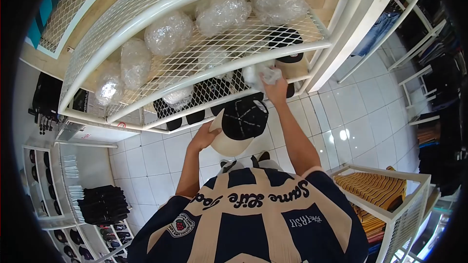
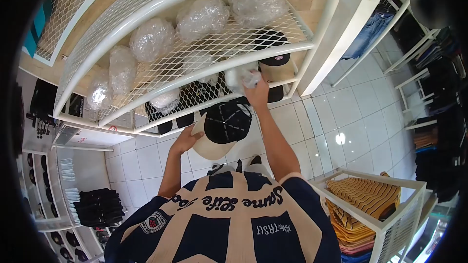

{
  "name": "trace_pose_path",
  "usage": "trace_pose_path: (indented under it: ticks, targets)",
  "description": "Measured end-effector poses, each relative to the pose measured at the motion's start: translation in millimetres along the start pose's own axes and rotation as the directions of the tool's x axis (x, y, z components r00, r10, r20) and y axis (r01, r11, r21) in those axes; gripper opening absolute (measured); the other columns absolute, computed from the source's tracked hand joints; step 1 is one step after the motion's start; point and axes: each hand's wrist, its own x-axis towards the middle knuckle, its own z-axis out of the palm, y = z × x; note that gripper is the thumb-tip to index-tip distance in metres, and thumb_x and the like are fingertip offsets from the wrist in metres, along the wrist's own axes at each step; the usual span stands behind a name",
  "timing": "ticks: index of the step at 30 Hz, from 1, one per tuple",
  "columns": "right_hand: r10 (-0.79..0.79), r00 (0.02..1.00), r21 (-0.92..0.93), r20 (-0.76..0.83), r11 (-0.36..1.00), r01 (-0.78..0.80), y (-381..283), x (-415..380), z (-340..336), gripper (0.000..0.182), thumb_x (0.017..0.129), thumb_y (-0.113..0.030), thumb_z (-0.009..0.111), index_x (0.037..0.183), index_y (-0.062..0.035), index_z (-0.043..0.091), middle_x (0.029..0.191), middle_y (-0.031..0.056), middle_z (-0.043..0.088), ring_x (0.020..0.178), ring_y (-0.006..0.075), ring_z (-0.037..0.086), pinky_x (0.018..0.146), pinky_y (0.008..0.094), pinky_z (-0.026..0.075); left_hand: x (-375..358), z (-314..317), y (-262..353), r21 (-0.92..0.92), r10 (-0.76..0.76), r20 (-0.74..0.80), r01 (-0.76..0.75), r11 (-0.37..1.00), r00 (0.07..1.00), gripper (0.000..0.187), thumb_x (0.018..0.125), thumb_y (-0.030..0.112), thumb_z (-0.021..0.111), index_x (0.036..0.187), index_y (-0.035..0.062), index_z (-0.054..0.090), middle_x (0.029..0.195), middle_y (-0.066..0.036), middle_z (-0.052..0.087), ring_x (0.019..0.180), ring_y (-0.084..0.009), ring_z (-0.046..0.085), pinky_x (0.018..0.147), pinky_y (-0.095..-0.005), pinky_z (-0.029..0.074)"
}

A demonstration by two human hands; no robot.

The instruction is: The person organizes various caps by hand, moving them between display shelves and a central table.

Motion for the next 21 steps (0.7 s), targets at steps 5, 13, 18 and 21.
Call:
trace_pose_path:
  ticks: [5, 13, 18, 21]
  targets:
    - [-0.046, 0.972, -0.257, 0.232, 0.96, 0.107, -5.6, 11.2, 34.4, 0.088, 0.074, -0.035, 0.077, 0.141, -0.0021, 0.031, 0.139, 0.027, 0.038, 0.129, 0.0395, 0.038, 0.107, 0.0446, 0.034, -1.1, 1.0, -18.7, -0.016, 0.015, -0.074, -0.016, 1.0, 0.997, 0.041, 0.092, 0.015, 0.059, 0.129, 0.0004, 0.052, 0.109, -0.012, 0.064, 0.097, -0.0164, 0.06, 0.088, -0.0302, 0.047]
    - [-0.112, 0.966, -0.197, 0.235, 0.967, 0.16, -4.8, -27.1, 7.3, 0.075, 0.083, -0.04, 0.068, 0.139, 0.0001, 0.037, 0.135, 0.0281, 0.043, 0.127, 0.0401, 0.042, 0.104, 0.0422, 0.037, -5.8, 11.8, -18.5, -0.029, 0.09, -0.088, -0.092, 0.995, 0.992, 0.035, 0.093, 0.015, 0.055, 0.126, 0.0023, 0.055, 0.105, -0.016, 0.066, 0.093, -0.0217, 0.061, 0.086, -0.0324, 0.046]
    - [0.071, 0.907, -0.136, 0.415, 0.991, -0.016, -46.5, -95.7, -23.3, 0.077, 0.084, -0.047, 0.064, 0.135, 0.0051, 0.038, 0.123, 0.0309, 0.051, 0.117, 0.0426, 0.049, 0.101, 0.0414, 0.039, 19.7, 47.5, -18.0, -0.082, 0.263, -0.035, -0.265, 0.961, 0.964, 0.032, 0.093, 0.012, 0.052, 0.123, 0.0023, 0.056, 0.1, -0.015, 0.066, 0.088, -0.0201, 0.06, 0.083, -0.0324, 0.046]
    - [-0.024, 0.953, -0.116, 0.303, 0.991, 0.062, -2.7, -150.5, 6.0, 0.085, 0.081, -0.049, 0.067, 0.131, 0.0109, 0.035, 0.112, 0.0279, 0.057, 0.103, 0.0372, 0.059, 0.089, 0.04, 0.046, 27.4, 78.1, -1.2, 0.068, 0.316, 0.097, -0.324, 0.944, 0.944, 0.034, 0.088, 0.011, 0.056, 0.12, 0.002, 0.057, 0.101, -0.017, 0.065, 0.091, -0.026, 0.062, 0.081, -0.0343, 0.047]
